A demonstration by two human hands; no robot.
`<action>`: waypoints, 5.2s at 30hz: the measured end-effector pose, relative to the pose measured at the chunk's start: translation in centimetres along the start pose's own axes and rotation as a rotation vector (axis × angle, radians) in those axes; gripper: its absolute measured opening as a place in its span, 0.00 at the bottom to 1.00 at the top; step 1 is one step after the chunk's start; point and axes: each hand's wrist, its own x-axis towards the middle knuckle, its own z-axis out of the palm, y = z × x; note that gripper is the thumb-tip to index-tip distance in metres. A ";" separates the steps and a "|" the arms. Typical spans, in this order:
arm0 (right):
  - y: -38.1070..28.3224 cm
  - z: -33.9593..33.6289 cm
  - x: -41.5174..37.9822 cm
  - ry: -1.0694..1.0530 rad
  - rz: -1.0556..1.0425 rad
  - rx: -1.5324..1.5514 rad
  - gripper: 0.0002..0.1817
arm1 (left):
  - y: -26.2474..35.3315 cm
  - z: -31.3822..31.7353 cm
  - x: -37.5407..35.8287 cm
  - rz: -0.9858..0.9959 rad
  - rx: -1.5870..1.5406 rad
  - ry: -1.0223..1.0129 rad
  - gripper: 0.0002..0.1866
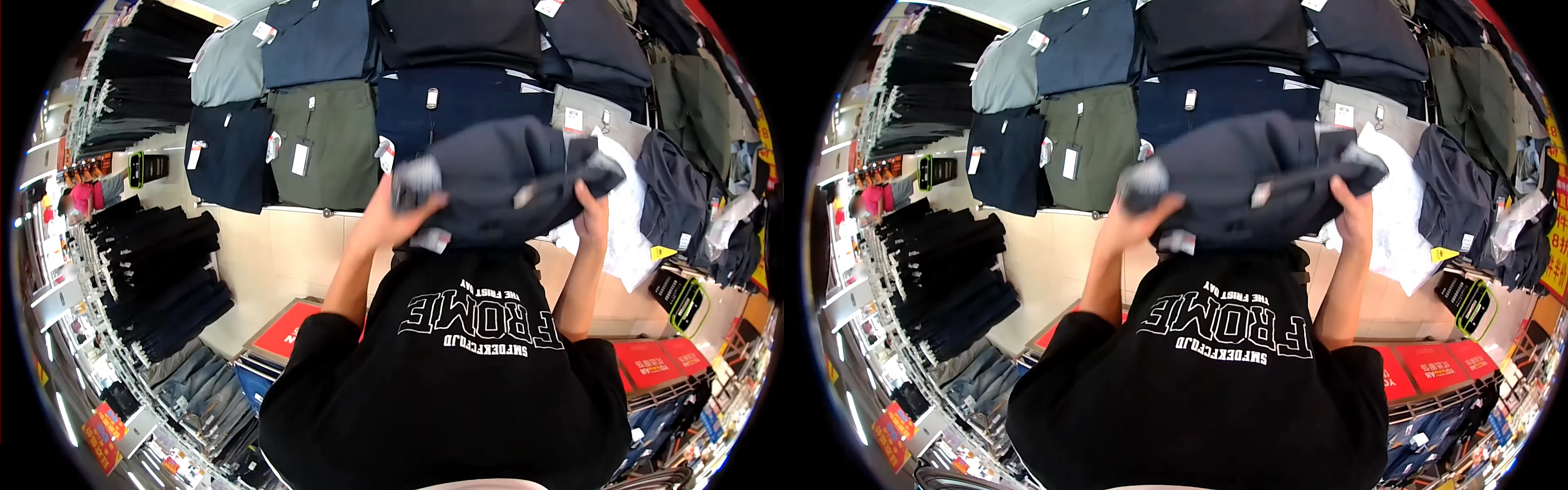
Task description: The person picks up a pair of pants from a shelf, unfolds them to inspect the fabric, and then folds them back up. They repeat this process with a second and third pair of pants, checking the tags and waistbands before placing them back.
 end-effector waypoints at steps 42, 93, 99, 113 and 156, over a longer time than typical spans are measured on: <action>11.6 7.5 1.7 0.132 -0.610 -1.327 0.30 | -18.3 -0.2 0.4 -0.407 -0.868 0.560 0.10; 10.2 8.8 3.4 0.127 -0.589 -1.331 0.33 | -7.3 -5.9 27.4 0.281 0.486 0.455 0.20; 10.7 8.0 4.1 0.104 -0.573 -1.294 0.34 | -11.3 -12.0 38.8 0.044 0.022 0.523 0.18; 10.9 7.5 4.5 0.064 -0.508 -1.271 0.34 | -9.8 -9.6 35.6 0.061 0.020 0.531 0.11; 7.4 2.1 2.5 0.420 -0.183 -0.722 0.45 | -5.9 2.3 10.3 -0.477 -0.099 0.199 0.21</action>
